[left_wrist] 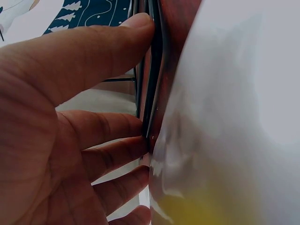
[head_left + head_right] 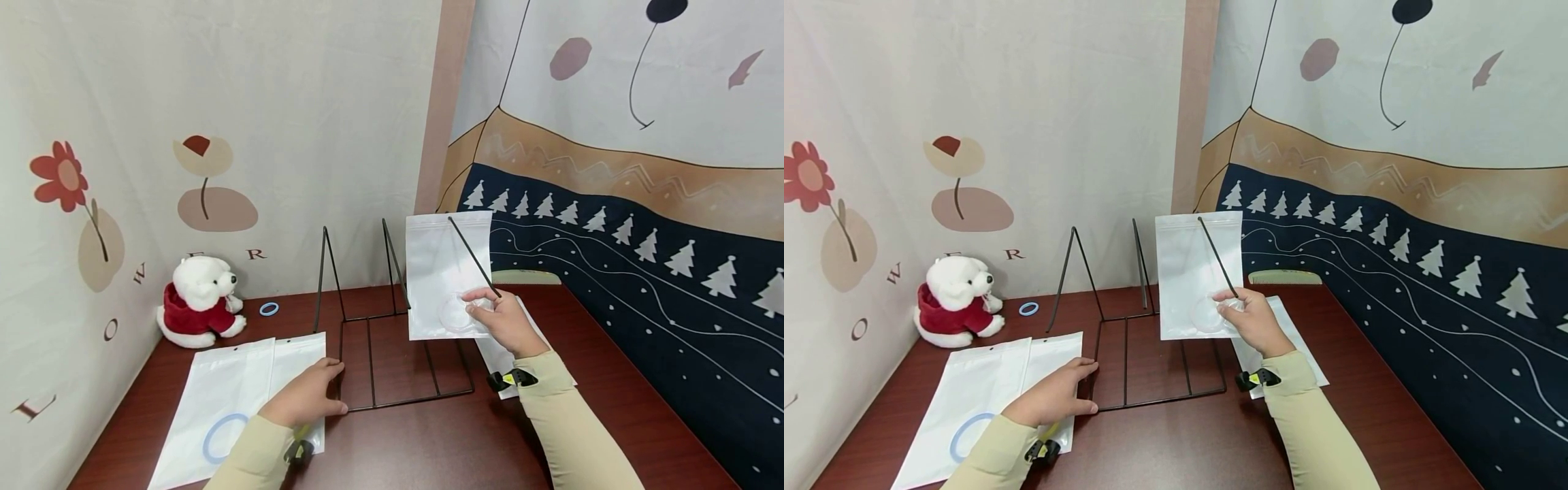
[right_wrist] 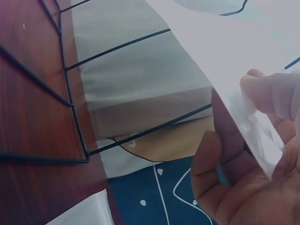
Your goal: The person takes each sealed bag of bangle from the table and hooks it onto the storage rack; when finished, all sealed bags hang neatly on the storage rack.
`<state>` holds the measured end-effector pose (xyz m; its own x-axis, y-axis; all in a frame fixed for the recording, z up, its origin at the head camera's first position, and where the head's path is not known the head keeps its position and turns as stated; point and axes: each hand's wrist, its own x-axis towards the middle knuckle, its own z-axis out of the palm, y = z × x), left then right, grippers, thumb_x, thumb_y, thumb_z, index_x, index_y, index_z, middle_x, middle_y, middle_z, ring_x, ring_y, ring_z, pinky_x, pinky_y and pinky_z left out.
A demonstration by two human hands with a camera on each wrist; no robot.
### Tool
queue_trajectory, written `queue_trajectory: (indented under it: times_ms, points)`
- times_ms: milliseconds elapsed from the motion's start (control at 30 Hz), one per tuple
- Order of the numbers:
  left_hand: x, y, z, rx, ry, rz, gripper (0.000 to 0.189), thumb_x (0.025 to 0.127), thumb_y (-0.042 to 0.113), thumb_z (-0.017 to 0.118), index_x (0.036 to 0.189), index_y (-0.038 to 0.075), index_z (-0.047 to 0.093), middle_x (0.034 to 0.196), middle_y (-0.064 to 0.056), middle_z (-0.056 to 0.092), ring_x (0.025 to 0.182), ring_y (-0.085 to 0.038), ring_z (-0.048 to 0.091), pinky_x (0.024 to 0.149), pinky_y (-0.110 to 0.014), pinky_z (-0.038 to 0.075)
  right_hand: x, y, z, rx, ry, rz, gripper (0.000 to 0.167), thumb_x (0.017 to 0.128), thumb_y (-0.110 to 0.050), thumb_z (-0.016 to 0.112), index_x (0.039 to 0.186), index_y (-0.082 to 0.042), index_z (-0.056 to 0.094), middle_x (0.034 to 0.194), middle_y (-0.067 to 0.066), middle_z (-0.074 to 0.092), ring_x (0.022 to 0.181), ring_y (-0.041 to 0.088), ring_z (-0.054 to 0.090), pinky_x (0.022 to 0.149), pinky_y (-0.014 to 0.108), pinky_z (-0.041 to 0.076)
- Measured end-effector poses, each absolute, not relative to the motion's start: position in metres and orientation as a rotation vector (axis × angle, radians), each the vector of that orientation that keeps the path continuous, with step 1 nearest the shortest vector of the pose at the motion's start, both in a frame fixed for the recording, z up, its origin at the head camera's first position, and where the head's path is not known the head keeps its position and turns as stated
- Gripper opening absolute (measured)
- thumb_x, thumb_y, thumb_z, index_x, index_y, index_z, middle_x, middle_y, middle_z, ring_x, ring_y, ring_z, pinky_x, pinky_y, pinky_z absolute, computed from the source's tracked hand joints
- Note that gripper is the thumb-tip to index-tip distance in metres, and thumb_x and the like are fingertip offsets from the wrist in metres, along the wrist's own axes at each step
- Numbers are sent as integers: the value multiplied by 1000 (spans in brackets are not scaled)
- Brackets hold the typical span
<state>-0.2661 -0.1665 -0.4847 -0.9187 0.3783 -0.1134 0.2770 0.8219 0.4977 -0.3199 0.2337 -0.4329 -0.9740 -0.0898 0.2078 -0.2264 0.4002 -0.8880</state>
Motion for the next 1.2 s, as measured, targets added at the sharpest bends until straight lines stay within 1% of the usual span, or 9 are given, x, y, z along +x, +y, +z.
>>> queue_trajectory:
  times_ms: [67,133,200,300,433,667,867,1000,1200]
  points:
    - [-266,-166,-485,505,2795,720,83,80,26,92,147,-7,56,153,-22,52,143,-42,50,118,-57,43,-321,234,-434,274,-2527,1642,22,99,-10,71,120,-9,77,138,19,64,104,29,51,70,29,44]
    - [-266,-166,-485,502,2793,721,82,80,26,92,147,-7,56,153,-22,52,142,-42,51,118,-57,43,-321,234,-434,258,-2531,1658,22,100,-10,71,121,-10,77,139,19,63,105,29,52,68,27,46]
    - [-266,-166,-486,498,2792,722,82,80,26,92,147,-7,56,153,-22,52,143,-41,51,118,-56,43,-322,234,-435,258,-2536,1677,24,100,-11,70,123,-9,75,142,20,60,112,32,53,74,30,49]
    - [-267,-166,-487,498,2792,722,82,80,26,92,147,-7,56,154,-21,52,143,-41,51,118,-56,43,-322,235,-437,279,-2540,1705,27,100,-12,70,127,-8,73,149,19,55,135,34,44,93,38,48]
    - [-267,-166,-486,500,2792,723,83,80,26,92,147,-7,56,154,-22,52,143,-41,50,118,-56,43,-323,237,-440,313,-2529,1757,31,101,-13,69,131,-6,70,151,20,54,141,34,40,100,42,45]
    - [-266,-166,-485,502,2787,735,83,79,26,93,146,-8,56,153,-23,51,143,-43,50,118,-57,42,-325,238,-444,306,-2458,1897,33,101,-9,68,132,0,68,138,19,54,104,23,52,79,26,48]
    - [-266,-167,-485,505,2788,732,83,79,26,93,146,-8,56,154,-23,51,143,-42,50,118,-57,43,-330,241,-451,333,-2389,2027,34,103,-7,64,134,6,63,129,6,57,96,14,56,78,24,49]
    - [-267,-167,-485,503,2788,726,83,79,26,93,146,-7,56,154,-23,51,143,-43,49,118,-57,43,-332,243,-454,341,-2380,2058,35,103,-7,63,135,7,61,138,8,57,110,14,60,97,36,54]
    - [-266,-167,-485,512,2799,726,84,79,26,93,146,-8,56,153,-22,52,143,-42,50,119,-56,43,-332,246,-456,327,-2388,2039,38,104,-10,63,136,10,59,149,20,53,133,28,54,117,59,41]
